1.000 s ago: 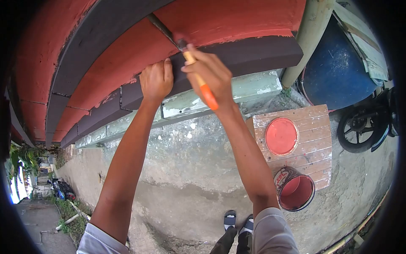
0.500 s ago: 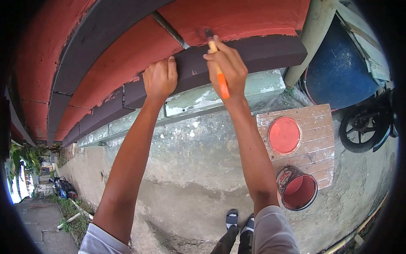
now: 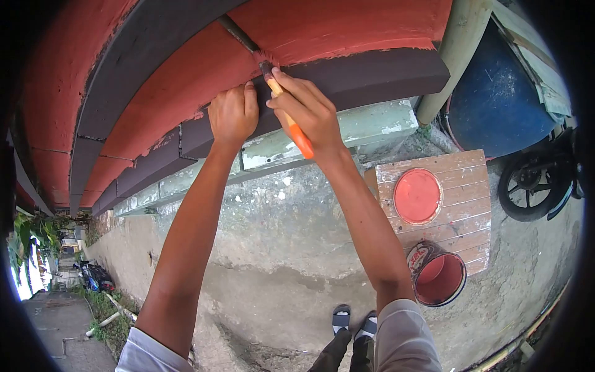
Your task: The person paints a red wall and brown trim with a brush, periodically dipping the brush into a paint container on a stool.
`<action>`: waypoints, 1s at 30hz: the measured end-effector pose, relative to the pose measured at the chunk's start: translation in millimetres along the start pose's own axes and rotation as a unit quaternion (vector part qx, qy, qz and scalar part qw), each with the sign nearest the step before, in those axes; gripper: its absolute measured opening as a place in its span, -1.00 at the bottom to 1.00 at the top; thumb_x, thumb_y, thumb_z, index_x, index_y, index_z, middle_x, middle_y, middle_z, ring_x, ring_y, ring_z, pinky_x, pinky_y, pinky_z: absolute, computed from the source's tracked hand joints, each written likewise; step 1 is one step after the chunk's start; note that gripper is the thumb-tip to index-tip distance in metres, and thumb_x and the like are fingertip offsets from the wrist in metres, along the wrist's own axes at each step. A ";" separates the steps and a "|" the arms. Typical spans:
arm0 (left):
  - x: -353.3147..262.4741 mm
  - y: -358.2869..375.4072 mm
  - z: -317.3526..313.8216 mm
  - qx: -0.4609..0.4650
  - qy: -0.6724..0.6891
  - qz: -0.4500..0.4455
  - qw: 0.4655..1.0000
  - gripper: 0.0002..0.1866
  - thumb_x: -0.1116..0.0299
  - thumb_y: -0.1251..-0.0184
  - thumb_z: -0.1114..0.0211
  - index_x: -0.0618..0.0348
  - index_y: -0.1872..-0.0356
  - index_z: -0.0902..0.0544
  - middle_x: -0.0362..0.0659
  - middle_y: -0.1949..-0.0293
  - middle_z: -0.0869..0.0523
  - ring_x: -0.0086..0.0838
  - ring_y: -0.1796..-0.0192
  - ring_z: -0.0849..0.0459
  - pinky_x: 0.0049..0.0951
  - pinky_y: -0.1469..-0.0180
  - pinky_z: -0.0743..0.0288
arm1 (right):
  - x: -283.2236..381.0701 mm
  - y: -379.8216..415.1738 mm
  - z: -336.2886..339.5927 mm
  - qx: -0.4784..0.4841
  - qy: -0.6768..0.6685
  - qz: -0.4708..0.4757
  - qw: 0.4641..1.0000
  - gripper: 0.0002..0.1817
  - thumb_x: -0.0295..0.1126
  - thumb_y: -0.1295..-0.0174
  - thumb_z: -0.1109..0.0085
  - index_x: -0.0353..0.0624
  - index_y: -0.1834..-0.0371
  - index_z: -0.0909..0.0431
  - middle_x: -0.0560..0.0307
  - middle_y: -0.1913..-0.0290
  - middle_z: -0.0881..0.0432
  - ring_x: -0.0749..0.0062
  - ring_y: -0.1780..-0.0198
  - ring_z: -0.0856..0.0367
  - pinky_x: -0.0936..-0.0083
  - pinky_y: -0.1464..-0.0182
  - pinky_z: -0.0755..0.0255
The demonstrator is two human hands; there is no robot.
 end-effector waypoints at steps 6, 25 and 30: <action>0.0 -0.6 3.1 -0.013 0.007 -0.005 1.000 -0.59 0.20 -0.47 -0.17 0.27 0.48 -0.77 0.16 0.49 -0.74 0.14 0.42 -0.75 0.08 0.29 -0.64 | -5.6 -8.7 15.2 -0.065 0.032 -0.012 0.997 -0.77 -0.70 0.01 -0.48 -0.17 0.30 -0.75 -0.09 -0.06 -0.81 0.09 0.06 -0.81 0.32 0.05 -0.72; 2.3 0.4 -1.9 0.035 -0.005 0.020 0.999 -0.59 0.17 -0.48 -0.16 0.26 0.42 -0.79 0.19 0.45 -0.77 0.17 0.37 -0.76 0.13 0.23 -0.64 | -14.1 -18.4 33.3 -0.132 0.075 -0.035 0.988 -0.75 -0.68 0.04 -0.45 -0.13 0.29 -0.78 -0.08 -0.05 -0.82 0.10 0.04 -0.79 0.31 -0.01 -0.69; -1.1 0.0 0.9 -0.012 0.003 -0.004 1.000 -0.60 0.19 -0.47 -0.17 0.28 0.43 -0.79 0.20 0.44 -0.77 0.19 0.35 -0.76 0.13 0.22 -0.64 | -17.3 -25.1 17.6 -0.010 -0.007 -0.024 1.000 -0.80 -0.66 -0.03 -0.44 -0.16 0.30 -0.75 -0.10 -0.04 -0.81 0.06 -0.04 -0.79 0.30 -0.04 -0.69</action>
Point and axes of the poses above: each hand's wrist, its own y-axis away from the middle knuckle, its own z-axis out of the back of the hand, x = y × z, the point moved 8 cm from there along -y, towards the middle knuckle
